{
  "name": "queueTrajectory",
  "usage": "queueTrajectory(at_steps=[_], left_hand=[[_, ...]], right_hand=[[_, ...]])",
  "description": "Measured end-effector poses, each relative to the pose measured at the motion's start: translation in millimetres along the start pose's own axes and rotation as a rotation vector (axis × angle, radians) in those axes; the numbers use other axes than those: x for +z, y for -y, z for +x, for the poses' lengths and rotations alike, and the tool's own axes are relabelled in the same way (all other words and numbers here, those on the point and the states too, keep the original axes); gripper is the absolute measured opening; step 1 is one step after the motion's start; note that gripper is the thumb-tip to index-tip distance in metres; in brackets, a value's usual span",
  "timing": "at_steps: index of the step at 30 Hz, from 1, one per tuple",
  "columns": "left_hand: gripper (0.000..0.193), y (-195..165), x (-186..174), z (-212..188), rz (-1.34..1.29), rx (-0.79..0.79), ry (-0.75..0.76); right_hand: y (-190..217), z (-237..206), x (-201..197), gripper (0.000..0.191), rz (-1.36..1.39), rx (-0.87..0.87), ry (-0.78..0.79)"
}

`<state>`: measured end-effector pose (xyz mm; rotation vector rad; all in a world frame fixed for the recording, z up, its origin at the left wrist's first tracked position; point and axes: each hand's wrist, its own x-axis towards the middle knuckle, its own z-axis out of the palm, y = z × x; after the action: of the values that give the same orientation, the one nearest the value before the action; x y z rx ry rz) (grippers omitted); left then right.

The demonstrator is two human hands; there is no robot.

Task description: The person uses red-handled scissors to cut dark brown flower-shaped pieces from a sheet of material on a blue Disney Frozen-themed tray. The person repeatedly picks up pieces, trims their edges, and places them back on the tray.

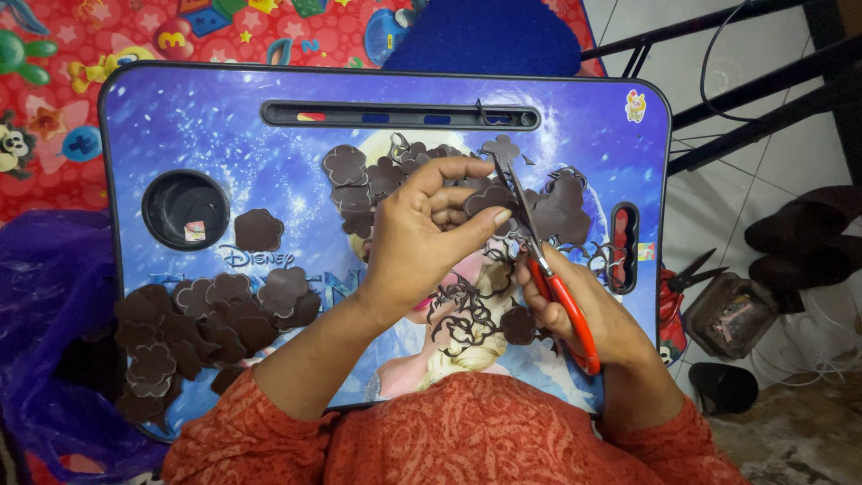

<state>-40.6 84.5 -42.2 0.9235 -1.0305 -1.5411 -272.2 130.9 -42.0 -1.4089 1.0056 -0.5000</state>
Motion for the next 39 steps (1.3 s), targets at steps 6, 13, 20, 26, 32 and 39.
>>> queueTrajectory(at_steps=[6,13,20,26,32,39], left_hand=[[0.038,-3.0,-1.8,1.2,0.045,0.009,0.015],[0.039,-7.4,-2.5,2.4,0.059,-0.014,0.023],[0.039,-8.0,-5.1,3.1,0.031,-0.007,0.041],[0.037,-7.2,-6.9,4.1,0.015,0.015,0.037],[0.036,-8.9,-8.1,6.0,0.048,0.032,0.014],[0.037,-8.7,-9.2,7.6,0.114,0.078,-0.029]], right_hand=[[-3.3,-1.1,-0.3,0.080,0.066,-0.022,0.011],[-0.5,-1.8,-1.7,0.081,-0.066,-0.043,-0.042],[1.4,-1.2,-3.3,0.087,-0.088,-0.012,-0.038],[2.7,-0.7,-3.9,0.085,-0.056,0.007,-0.015],[3.1,-0.6,-5.0,0.082,-0.035,0.020,0.002],[-2.7,-1.3,-7.1,0.079,0.025,0.040,0.027]])
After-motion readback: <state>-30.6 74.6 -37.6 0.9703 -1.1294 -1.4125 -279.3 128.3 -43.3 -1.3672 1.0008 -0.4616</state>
